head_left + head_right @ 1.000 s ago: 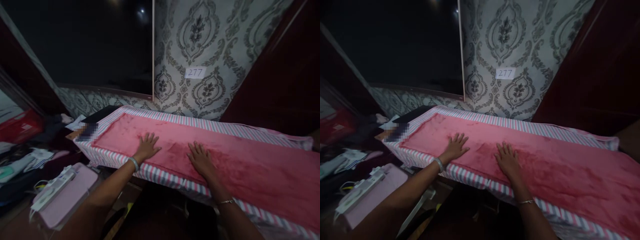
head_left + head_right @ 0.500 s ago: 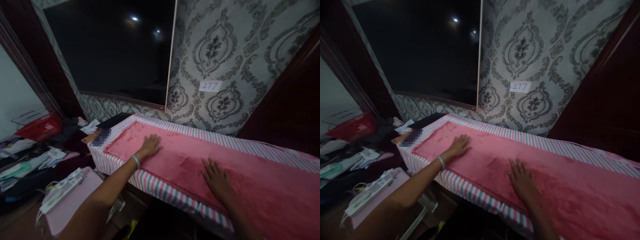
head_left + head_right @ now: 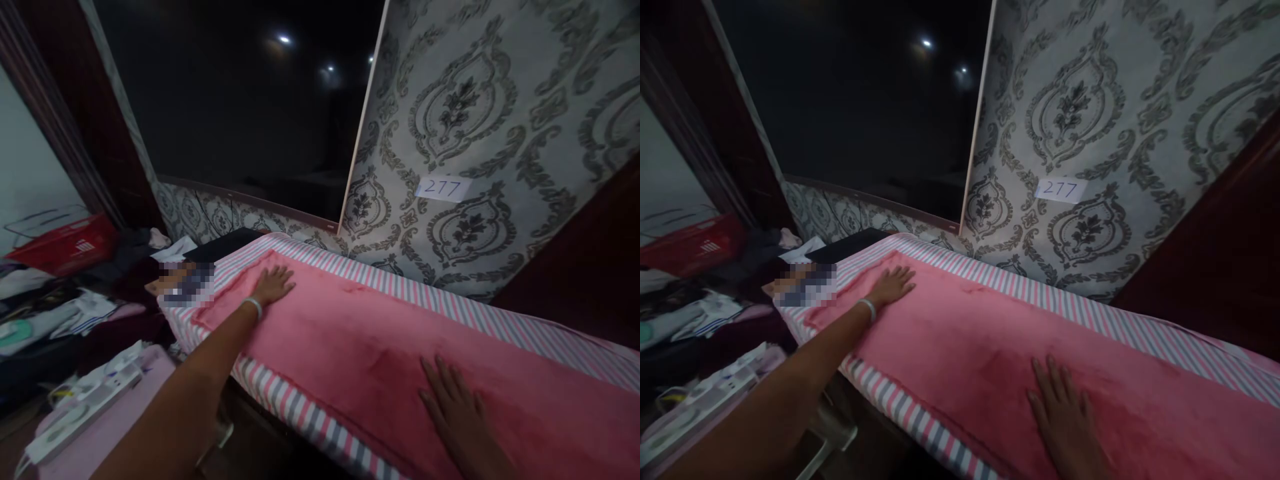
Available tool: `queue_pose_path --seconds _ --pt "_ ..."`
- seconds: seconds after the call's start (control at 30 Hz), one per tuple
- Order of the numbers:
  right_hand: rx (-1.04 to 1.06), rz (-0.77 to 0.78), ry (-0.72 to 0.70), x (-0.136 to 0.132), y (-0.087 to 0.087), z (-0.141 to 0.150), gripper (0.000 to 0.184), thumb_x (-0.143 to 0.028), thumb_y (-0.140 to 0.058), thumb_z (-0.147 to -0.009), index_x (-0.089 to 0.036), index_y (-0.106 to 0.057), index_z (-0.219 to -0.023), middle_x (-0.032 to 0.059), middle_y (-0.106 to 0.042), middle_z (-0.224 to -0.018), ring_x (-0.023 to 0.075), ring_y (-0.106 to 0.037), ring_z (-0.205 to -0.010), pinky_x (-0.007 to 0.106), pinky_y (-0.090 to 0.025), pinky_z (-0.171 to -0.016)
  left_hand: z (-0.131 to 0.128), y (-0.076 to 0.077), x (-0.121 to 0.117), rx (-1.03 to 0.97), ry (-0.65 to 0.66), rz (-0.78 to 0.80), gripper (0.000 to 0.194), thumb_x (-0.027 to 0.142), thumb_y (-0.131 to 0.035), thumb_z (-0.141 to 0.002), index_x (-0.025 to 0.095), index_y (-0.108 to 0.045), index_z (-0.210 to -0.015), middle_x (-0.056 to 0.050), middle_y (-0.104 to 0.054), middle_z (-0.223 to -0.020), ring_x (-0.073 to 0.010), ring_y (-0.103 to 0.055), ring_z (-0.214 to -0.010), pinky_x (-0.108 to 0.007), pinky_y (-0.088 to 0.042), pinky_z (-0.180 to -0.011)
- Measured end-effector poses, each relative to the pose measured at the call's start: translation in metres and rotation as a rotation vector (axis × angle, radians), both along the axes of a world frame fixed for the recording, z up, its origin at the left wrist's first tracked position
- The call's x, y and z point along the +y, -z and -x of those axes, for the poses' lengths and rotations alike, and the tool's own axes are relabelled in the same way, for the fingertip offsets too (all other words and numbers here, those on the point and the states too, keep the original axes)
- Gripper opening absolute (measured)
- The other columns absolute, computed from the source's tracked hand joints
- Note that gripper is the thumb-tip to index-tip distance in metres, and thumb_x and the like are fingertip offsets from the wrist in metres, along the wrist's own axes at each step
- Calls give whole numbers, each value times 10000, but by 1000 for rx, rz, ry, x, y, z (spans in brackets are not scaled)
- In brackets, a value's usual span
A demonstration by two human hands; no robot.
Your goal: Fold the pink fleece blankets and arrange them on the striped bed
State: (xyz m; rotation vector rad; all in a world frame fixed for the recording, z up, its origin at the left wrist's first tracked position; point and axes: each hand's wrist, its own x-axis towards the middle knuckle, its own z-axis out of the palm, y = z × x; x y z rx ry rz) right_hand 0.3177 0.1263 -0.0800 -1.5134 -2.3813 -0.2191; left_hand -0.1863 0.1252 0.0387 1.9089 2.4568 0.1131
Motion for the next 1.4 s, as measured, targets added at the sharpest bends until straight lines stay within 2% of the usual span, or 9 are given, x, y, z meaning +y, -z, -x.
queue_pose_path --seconds 0.17,0.3,0.43,0.53,0.63,0.93,1.17,1.33,1.4 --pt "13 -3 -1 -1 3 0 642 -518 -168 -1004 -289 -402 -1557 48 -322 -1641 315 -235 -1528 660 -316 -1136 31 -19 8 51 -111 -2 601 448 -271 -1029 139 -380 -1533 -226 -377 -1590 -351 -282 -1507 -616 -240 -1172" --pt "12 2 1 -3 0 0 635 -510 -161 -1013 -287 -389 -1562 44 -297 -1650 307 -228 -1531 657 -325 -1134 -23 -21 47 56 -46 -29 678 489 -230 -1028 71 -317 -1555 -296 -330 -1587 -425 -238 -1509 -671 -227 -1150" --pt "-2 10 0 -5 -3 -3 619 -506 -174 -1022 -302 -351 -1579 32 -291 -1653 294 -226 -1532 637 -344 -1134 -111 -2 81 -28 378 31 648 633 -367 -978 363 -322 -1565 -18 -245 -1684 -263 -187 -1553 -488 -176 -1238" --pt "-5 21 -15 -6 -1 -7 608 -497 -186 -1027 -328 -287 -1601 25 -278 -1658 295 -221 -1534 643 -346 -1130 -140 13 90 -120 679 47 663 642 -322 -987 334 -318 -1574 -46 -235 -1684 -308 -164 -1556 -574 -125 -1232" --pt "13 20 -26 -5 3 -11 607 -497 -199 -1026 -360 -214 -1617 22 -267 -1662 309 -218 -1533 673 -331 -1126 -112 15 90 -83 541 40 670 623 -280 -1000 299 -303 -1586 -59 -231 -1682 -299 -160 -1559 -547 -90 -1244" --pt "69 33 -73 -1 23 -22 638 -510 -233 -1017 -396 -90 -1628 18 -269 -1663 322 -277 -1512 660 -383 -1098 60 -17 42 42 -4 52 591 406 -185 -1038 197 -364 -1561 -138 -254 -1668 -326 -190 -1548 -651 -133 -1202" --pt "40 -42 -68 -1 12 -16 653 -503 -207 -1013 -341 -100 -1636 57 -299 -1652 326 -261 -1517 661 -360 -1107 32 -28 15 80 -6 -8 566 495 -256 -1036 231 -510 -1468 -139 -367 -1619 -346 -205 -1536 -672 -87 -1209" --pt "37 -20 -104 0 10 -18 657 -497 -169 -998 -308 -176 -1626 94 -328 -1637 349 -239 -1521 707 -327 -1097 3 8 -38 46 264 -89 633 614 -277 -1010 310 -364 -1559 -58 -279 -1670 -289 -153 -1560 -590 -31 -1246" --pt "36 -15 -101 2 9 -19 653 -489 -165 -994 -306 -205 -1619 101 -325 -1637 360 -243 -1518 714 -335 -1084 13 20 -57 29 211 -100 642 598 -284 -1012 295 -333 -1576 -69 -270 -1671 -310 -157 -1558 -596 -49 -1244"
